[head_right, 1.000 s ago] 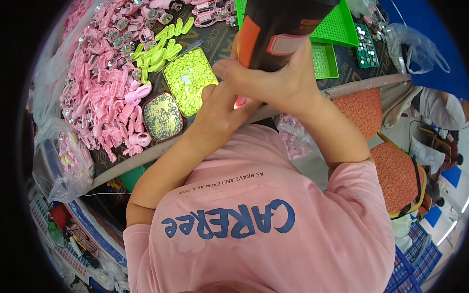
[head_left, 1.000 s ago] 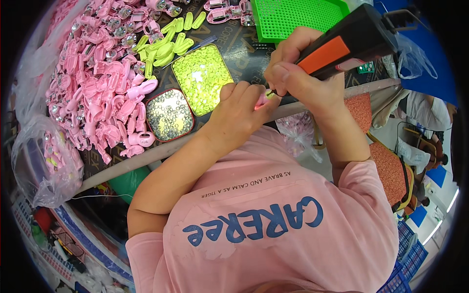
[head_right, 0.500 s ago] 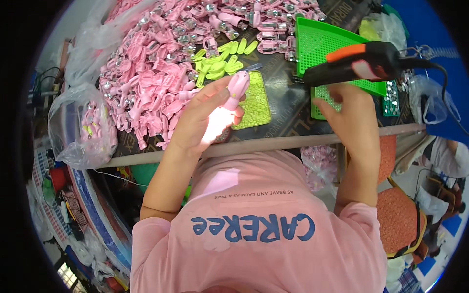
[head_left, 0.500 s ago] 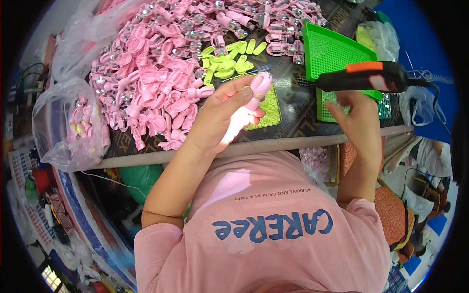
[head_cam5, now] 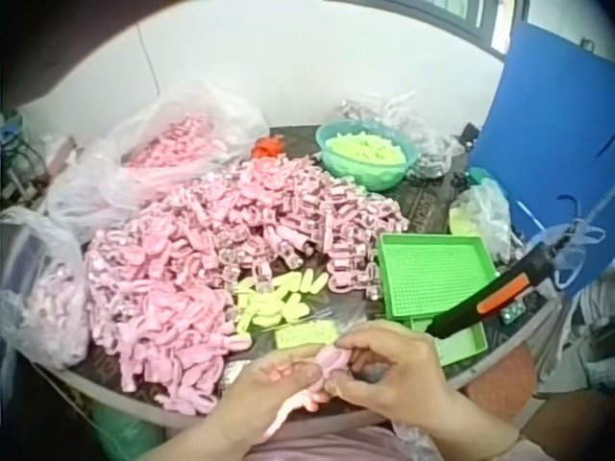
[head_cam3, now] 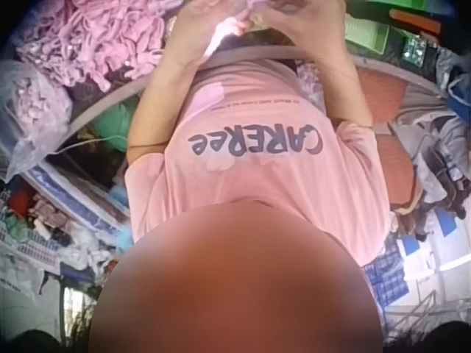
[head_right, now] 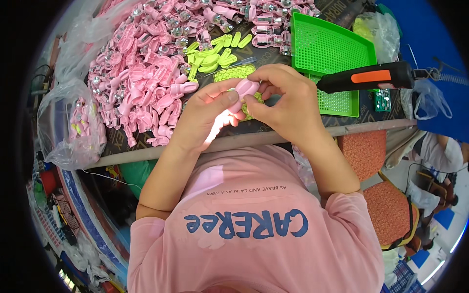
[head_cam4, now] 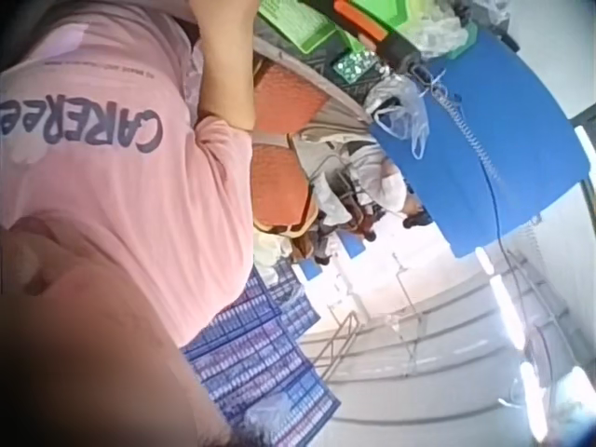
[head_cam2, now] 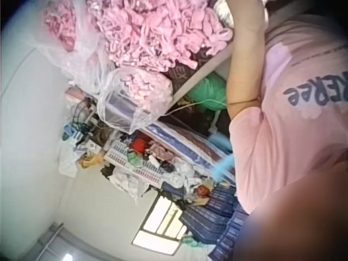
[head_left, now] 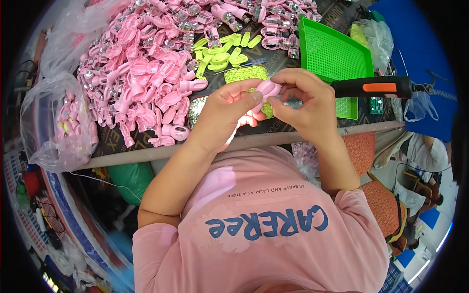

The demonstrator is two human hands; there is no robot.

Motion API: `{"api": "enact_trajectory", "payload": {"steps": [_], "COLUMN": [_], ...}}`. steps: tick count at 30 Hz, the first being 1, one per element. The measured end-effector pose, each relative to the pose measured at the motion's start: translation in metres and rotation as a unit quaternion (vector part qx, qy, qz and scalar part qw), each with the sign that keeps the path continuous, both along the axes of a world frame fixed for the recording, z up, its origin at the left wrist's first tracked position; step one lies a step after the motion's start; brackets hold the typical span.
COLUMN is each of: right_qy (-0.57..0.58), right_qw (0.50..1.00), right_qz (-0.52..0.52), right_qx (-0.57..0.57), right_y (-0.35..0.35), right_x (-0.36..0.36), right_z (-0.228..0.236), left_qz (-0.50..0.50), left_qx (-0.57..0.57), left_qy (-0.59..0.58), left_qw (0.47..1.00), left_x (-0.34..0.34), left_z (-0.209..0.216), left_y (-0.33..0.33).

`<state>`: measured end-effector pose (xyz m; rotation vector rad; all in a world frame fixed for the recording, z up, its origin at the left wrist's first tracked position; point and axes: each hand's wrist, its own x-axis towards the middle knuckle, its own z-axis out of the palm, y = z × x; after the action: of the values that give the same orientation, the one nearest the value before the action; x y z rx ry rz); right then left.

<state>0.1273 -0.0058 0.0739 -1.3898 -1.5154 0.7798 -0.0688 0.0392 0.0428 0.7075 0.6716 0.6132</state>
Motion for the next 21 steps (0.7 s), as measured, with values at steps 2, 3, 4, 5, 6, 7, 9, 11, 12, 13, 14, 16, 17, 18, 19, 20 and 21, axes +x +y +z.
{"api": "enact_trajectory", "payload": {"steps": [2,3,4,5,6,7,9,11,12,13,14,16,17,18,19,20,21], "right_qy": [0.014,0.019,0.026,0.025,0.016,0.006,-0.011,-0.029,0.022,0.073,0.073,0.011,0.011,0.010,0.010,0.011,0.019], "right_qw": [1.000,1.000,0.999,0.999,0.999,0.999,0.999,0.999,0.999,0.997,0.997,1.000,0.999,0.999,0.998,0.998,0.997], "right_qz": [0.005,0.005,0.005,0.007,0.003,0.000,-0.001,-0.004,-0.014,-0.022,-0.020,-0.010,-0.008,-0.009,-0.008,-0.005,0.000], "right_qx": [-0.010,-0.019,-0.027,-0.028,-0.034,-0.040,-0.041,-0.040,-0.025,-0.009,-0.006,0.024,0.029,0.043,0.058,0.065,0.079], "right_y": [0.001,0.001,0.001,0.001,0.001,0.002,0.001,0.002,0.002,0.003,0.003,0.001,0.000,-0.002,-0.004,-0.006,-0.009], "right_x": [0.000,0.000,0.000,-0.001,-0.003,-0.004,-0.007,-0.010,-0.011,-0.013,-0.014,-0.018,-0.021,-0.024,-0.027,-0.030,-0.032], "right_z": [-0.002,-0.002,-0.003,-0.004,-0.005,-0.005,-0.004,-0.005,-0.008,-0.009,-0.009,-0.007,-0.007,-0.007,-0.006,-0.006,-0.005], "left_qz": [0.001,0.000,0.002,0.002,0.002,0.004,0.030,0.029,0.027,0.029,0.036,0.044,0.045,0.046,0.048,0.047,0.046], "left_qx": [-0.005,-0.009,-0.010,-0.008,-0.007,-0.007,-0.010,-0.018,-0.026,-0.024,-0.015,-0.001,0.026,0.054,0.060,0.066,0.072], "left_qy": [-0.005,-0.009,-0.009,0.000,0.010,0.009,0.045,0.038,0.030,0.030,0.030,0.029,0.048,0.068,0.068,0.065,0.062], "left_qw": [1.000,1.000,1.000,1.000,1.000,1.000,0.998,0.999,0.999,0.999,0.999,0.999,0.997,0.995,0.995,0.995,0.994], "left_x": [-0.002,-0.002,-0.003,-0.004,-0.005,-0.005,-0.006,-0.008,-0.010,-0.011,-0.011,-0.015,-0.017,-0.020,-0.023,-0.027,-0.030], "left_z": [0.001,0.001,0.001,-0.001,-0.002,-0.003,-0.007,-0.003,-0.001,-0.001,0.000,0.003,0.005,0.008,0.010,0.012,0.014], "left_y": [0.000,0.000,0.000,0.000,-0.001,-0.003,-0.006,-0.006,-0.006,-0.007,-0.009,-0.012,-0.014,-0.017,-0.019,-0.021,-0.024]}}
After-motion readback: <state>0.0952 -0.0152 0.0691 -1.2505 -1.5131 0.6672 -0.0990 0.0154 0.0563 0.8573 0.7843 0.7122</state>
